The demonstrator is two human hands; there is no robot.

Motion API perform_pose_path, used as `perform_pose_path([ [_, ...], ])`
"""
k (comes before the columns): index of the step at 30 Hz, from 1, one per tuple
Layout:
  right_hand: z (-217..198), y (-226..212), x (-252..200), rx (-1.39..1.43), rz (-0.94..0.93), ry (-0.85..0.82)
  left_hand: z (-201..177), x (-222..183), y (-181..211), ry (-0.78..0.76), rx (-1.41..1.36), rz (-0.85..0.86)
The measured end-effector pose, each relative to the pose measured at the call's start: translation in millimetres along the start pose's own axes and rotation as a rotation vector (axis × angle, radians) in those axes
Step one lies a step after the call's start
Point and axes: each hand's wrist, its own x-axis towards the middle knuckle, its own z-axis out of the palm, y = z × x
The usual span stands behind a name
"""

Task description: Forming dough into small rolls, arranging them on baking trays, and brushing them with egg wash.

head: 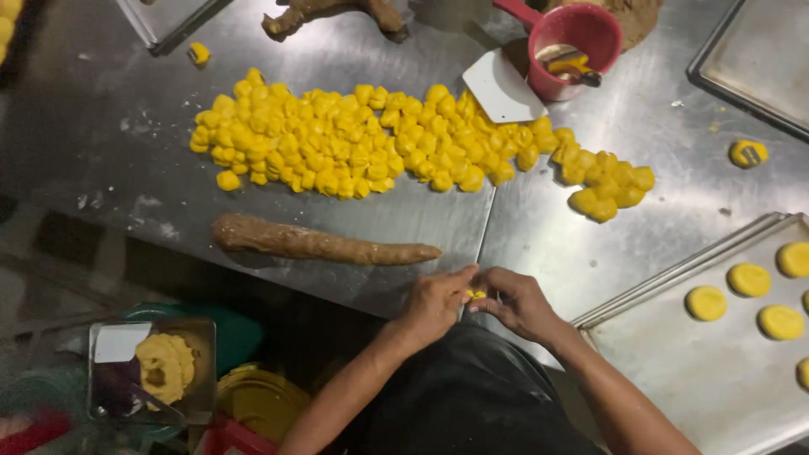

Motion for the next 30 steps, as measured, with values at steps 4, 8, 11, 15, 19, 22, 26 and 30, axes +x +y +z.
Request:
perform_pose_path([
  [4,26,27,-7,0.609,0.212,0.070,-33,5,-41,-0.129,-0.144,-0.190],
  [8,49,58,-39,0.665,0.508,0.316,-119,15,-204,0.169,0.028,-0.266],
  [11,65,57,-54,0.572,0.585,0.618,-230,23,-327,0.520,-0.042,-0.438],
  [15,75,50,-52,-0.420,0.239,0.923,-345,21,-362,0.690,0.239,-0.928],
  [19,91,83,-54,-0.445,0.368,1.000,-354,21,-353,0.497,0.316,-1.008],
  [22,74,83,-45,-0.606,0.594,0.805,-357,13,-378,0.450,0.734,-0.713],
  [26,66,93,-10,-0.692,0.739,0.949,-341,3,-354,0.744,0.230,-0.683],
  [30,67,81,15,-1.087,0.641,0.820,-307,-16,-272,0.641,-0.339,-0.503],
])
